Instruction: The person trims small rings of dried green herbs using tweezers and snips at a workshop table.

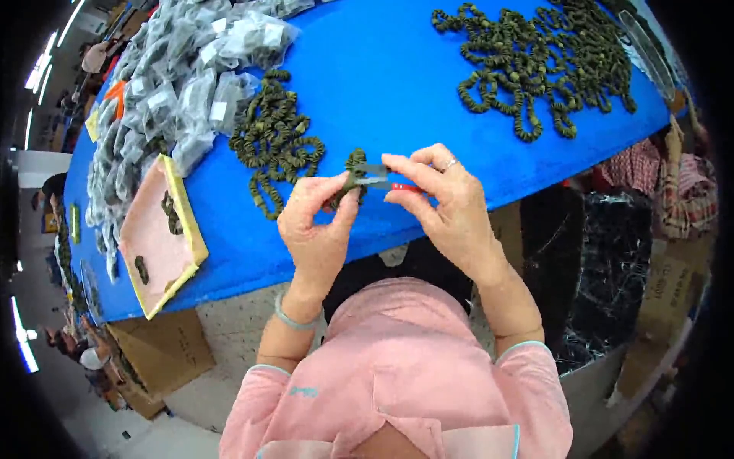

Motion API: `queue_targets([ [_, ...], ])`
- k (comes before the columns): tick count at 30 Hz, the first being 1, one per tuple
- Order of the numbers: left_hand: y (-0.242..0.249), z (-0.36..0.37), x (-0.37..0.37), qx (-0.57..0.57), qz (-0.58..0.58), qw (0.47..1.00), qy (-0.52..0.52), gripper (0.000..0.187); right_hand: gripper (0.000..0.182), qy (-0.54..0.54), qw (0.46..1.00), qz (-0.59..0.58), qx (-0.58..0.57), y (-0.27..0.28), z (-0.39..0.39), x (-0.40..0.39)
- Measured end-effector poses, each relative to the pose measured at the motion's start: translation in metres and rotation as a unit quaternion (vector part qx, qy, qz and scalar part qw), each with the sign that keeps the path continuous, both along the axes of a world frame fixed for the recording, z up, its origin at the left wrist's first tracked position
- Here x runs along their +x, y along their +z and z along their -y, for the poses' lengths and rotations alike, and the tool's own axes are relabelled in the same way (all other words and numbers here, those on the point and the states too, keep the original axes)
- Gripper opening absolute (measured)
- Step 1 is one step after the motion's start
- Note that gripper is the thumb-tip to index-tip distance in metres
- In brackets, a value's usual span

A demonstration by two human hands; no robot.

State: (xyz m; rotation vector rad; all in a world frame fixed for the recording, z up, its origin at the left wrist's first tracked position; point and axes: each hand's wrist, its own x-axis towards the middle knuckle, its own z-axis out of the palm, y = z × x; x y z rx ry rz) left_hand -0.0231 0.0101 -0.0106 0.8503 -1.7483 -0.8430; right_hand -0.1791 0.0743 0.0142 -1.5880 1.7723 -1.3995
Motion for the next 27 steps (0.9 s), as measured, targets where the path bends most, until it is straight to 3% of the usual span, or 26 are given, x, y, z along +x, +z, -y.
queue_targets([
  [7, 0.002, -0.002, -0.003, -0.062, 0.012, 0.998, 0.020, 0.032, 0.034, -0.005, 0.997, -0.074, -0.018, -0.003, 0.000, -0.001],
  [12, -0.001, -0.001, -0.003, -0.042, 0.011, 0.999, 0.014, 0.029, 0.026, -0.031, 0.999, 0.026, -0.005, -0.003, 0.005, 0.000],
  [16, -0.006, 0.003, -0.014, 0.209, -0.049, 0.972, -0.093, 0.025, 0.017, 0.085, 0.953, 0.255, 0.138, -0.024, 0.024, -0.019],
  [18, -0.006, 0.010, -0.014, 0.127, -0.010, 0.990, -0.061, 0.020, 0.014, 0.022, 0.970, 0.211, 0.115, -0.031, 0.032, -0.036],
  [19, -0.006, 0.017, -0.006, 0.128, -0.010, 0.990, -0.059, 0.020, 0.023, -0.038, 0.977, 0.198, 0.071, -0.034, 0.038, -0.046],
  [20, -0.007, 0.028, 0.009, 0.003, 0.113, 0.994, 0.006, 0.018, 0.027, -0.113, 0.983, 0.135, 0.048, -0.032, 0.040, -0.056],
  [21, -0.008, 0.036, 0.021, -0.123, 0.232, 0.962, 0.071, 0.017, 0.031, -0.187, 0.979, 0.071, 0.023, -0.029, 0.042, -0.064],
  [22, -0.009, 0.040, 0.027, -0.124, 0.233, 0.962, 0.072, 0.017, 0.031, -0.186, 0.980, 0.072, 0.022, -0.027, 0.042, -0.064],
  [26, -0.014, 0.047, 0.046, -0.115, 0.457, 0.877, 0.092, 0.014, 0.037, -0.126, 0.989, 0.057, 0.047, -0.024, 0.034, -0.055],
  [27, -0.015, 0.047, 0.046, -0.115, 0.457, 0.877, 0.093, 0.014, 0.036, -0.114, 0.990, 0.064, 0.053, -0.024, 0.033, -0.049],
])
